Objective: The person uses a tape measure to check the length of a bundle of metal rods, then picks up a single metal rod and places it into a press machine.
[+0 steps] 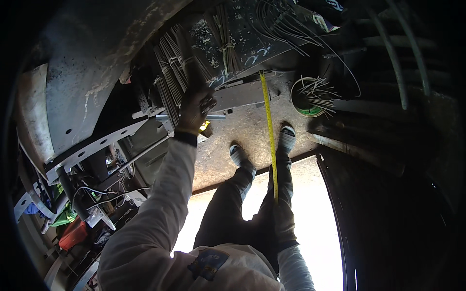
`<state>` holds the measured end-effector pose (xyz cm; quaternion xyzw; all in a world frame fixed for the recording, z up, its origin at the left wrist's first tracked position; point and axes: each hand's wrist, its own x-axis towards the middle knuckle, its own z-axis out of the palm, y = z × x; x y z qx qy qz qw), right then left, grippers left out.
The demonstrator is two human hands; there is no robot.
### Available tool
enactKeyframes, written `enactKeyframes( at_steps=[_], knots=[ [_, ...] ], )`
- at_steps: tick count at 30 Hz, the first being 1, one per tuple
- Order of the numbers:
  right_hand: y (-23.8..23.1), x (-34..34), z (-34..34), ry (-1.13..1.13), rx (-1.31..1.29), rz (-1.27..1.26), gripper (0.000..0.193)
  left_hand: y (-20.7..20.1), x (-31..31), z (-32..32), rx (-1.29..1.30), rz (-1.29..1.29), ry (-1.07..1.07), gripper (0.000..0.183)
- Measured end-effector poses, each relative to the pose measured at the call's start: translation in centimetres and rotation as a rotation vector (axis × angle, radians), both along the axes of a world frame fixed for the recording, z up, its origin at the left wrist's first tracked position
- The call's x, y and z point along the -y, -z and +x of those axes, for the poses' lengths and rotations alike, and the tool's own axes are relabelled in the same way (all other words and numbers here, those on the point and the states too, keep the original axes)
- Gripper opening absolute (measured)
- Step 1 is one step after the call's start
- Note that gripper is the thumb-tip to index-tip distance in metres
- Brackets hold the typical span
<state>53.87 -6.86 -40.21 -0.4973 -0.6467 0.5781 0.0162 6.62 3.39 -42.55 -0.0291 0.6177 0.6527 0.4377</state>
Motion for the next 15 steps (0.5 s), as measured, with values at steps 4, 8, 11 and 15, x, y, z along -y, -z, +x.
enactKeyframes(
  at_steps=[4,8,11,15],
  knots=[
    [-0.9,-0.2,-1.1,0.016,0.034,-0.133,0.031,7.2,-3.6,-5.5,-0.621,-0.236,0.277,0.015],
    [-1.1,-0.1,0.4,0.339,0.034,-0.339,0.034,9.7,-8.6,-5.8,-1.216,-0.718,0.627,0.023],
    [-1.9,-0.8,-1.1,0.397,-0.002,-0.43,0.034,12.2,-8.5,-8.6,-2.091,-0.889,0.68,0.02],
    [-1.8,-0.7,-1.8,0.396,-0.007,-0.445,0.033,14.3,-9.3,-9.8,-2.253,-1.048,0.978,0.029]
  ],
)
